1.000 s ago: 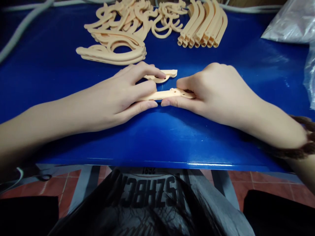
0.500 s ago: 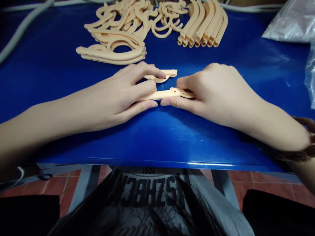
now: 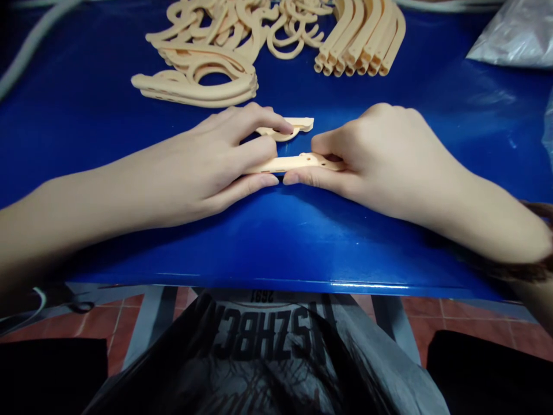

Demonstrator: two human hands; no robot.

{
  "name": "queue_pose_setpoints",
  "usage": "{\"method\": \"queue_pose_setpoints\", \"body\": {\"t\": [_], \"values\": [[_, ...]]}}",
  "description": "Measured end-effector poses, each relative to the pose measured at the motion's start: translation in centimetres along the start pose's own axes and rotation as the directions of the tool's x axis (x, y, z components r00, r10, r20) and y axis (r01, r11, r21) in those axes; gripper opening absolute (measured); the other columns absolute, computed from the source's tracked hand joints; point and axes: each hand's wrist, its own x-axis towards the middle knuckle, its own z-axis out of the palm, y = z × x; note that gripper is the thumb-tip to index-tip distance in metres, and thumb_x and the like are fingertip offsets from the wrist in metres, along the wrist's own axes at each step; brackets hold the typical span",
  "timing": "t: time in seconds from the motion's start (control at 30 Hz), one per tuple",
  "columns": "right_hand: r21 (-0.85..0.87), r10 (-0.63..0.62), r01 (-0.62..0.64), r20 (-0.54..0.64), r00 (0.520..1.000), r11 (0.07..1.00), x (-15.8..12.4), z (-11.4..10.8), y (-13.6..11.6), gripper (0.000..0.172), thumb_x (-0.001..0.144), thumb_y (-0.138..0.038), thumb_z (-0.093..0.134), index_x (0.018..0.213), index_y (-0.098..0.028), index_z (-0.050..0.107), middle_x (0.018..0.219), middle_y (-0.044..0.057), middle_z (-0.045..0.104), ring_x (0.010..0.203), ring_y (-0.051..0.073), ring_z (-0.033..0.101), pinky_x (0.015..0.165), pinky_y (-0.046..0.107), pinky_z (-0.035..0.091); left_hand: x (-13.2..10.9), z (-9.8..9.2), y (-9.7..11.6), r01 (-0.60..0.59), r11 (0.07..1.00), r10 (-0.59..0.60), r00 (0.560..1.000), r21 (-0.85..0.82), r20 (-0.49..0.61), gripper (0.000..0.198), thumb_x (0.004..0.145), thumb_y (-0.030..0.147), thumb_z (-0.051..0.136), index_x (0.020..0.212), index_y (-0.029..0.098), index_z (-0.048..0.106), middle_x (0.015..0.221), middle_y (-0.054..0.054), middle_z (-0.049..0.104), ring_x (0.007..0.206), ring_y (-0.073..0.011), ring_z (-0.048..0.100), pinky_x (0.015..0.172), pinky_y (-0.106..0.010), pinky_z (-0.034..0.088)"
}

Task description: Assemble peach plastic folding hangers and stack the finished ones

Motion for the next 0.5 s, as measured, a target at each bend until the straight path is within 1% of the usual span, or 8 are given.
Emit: {"method": "queue_pose_setpoints", "body": {"t": [0.07,0.1,0.13,0.17,0.23,0.3,0.37,0.5], "values": [[-0.028,0.064,-0.062,0.047,0.997,0.998,0.10,-0.24,-0.41,0.072,0.108,-0.090,0.040,0.074,-0.028,0.054,0.063,0.002,0.054,0.062,0.022,0.043,0.067,0.039,0.027,0.00,-0.02,0.03,-0.001,1.000,0.001,1.000,0.019,0.002,0.038,0.118,0.039,0.045,0.138,0.019,0.070,0.170,-0.018,0.058,0.158,-0.0406,0.055,0.137,-0.062,0.044],[-0.040,0.089,-0.086,0.068,0.994,0.995,0.13,-0.33,-0.54,0.070,0.108,-0.088,0.046,0.074,-0.028,0.053,0.062,0.002,0.054,0.062,0.022,0.043,0.067,0.039,0.027,0.00,-0.01,0.02,-0.002,1.000,0.002,1.000,0.021,0.001,0.038,0.117,0.039,0.045,0.137,0.019,0.070,0.171,-0.018,0.058,0.158,-0.0410,0.055,0.137,-0.062,0.045],[-0.047,0.099,-0.095,0.073,0.992,0.994,0.15,-0.38,-0.59,0.071,0.107,-0.089,0.047,0.072,-0.028,0.051,0.061,0.002,0.052,0.062,0.022,0.042,0.067,0.039,0.027,0.00,0.01,0.00,-0.005,1.000,0.005,1.000,0.019,-0.002,0.037,0.117,0.040,0.046,0.136,0.020,0.070,0.171,-0.018,0.058,0.159,-0.0418,0.055,0.136,-0.063,0.045],[-0.044,0.092,-0.089,0.065,0.994,0.995,0.15,-0.40,-0.57,0.075,0.106,-0.093,0.043,0.070,-0.027,0.049,0.060,0.002,0.051,0.061,0.021,0.040,0.066,0.039,0.026,0.00,0.04,-0.03,-0.007,1.000,0.008,1.000,0.015,-0.007,0.036,0.116,0.040,0.047,0.135,0.021,0.071,0.171,-0.018,0.058,0.159,-0.0427,0.055,0.136,-0.065,0.046],[-0.024,0.052,-0.051,0.032,0.998,0.998,0.08,-0.35,-0.40,0.084,0.102,-0.102,0.026,0.067,-0.027,0.043,0.058,0.003,0.049,0.060,0.020,0.037,0.065,0.039,0.025,0.00,0.09,-0.08,-0.010,1.000,0.011,1.000,0.018,-0.011,0.036,0.116,0.043,0.048,0.132,0.022,0.071,0.172,-0.018,0.058,0.159,-0.0440,0.055,0.136,-0.066,0.045],[-0.012,0.024,-0.023,0.003,1.000,1.000,-0.05,-0.28,-0.22,0.088,0.099,-0.105,0.013,0.067,-0.027,0.040,0.057,0.003,0.047,0.058,0.019,0.034,0.064,0.040,0.025,-0.01,0.12,-0.09,-0.015,0.999,0.015,1.000,0.037,-0.007,0.036,0.115,0.044,0.048,0.132,0.022,0.072,0.172,-0.017,0.058,0.160,-0.0440,0.055,0.137,-0.066,0.045],[-0.016,0.023,-0.023,0.006,1.000,1.000,-0.22,-0.22,-0.15,0.088,0.100,-0.104,0.013,0.068,-0.027,0.041,0.057,0.002,0.046,0.057,0.019,0.034,0.063,0.040,0.025,-0.03,0.10,-0.05,-0.013,0.999,0.013,1.000,0.051,0.001,0.035,0.115,0.042,0.048,0.133,0.022,0.071,0.173,-0.016,0.057,0.161,-0.0428,0.054,0.138,-0.064,0.044],[-0.056,0.054,-0.052,0.022,0.998,0.997,-0.47,-0.18,-0.24,0.082,0.104,-0.100,0.028,0.069,-0.028,0.044,0.056,0.002,0.045,0.056,0.020,0.035,0.064,0.040,0.026,-0.12,0.01,0.01,-0.006,0.999,0.006,1.000,0.043,-0.006,0.032,0.114,0.038,0.049,0.131,0.023,0.070,0.172,-0.016,0.057,0.163,-0.0416,0.053,0.140,-0.061,0.042]]}}
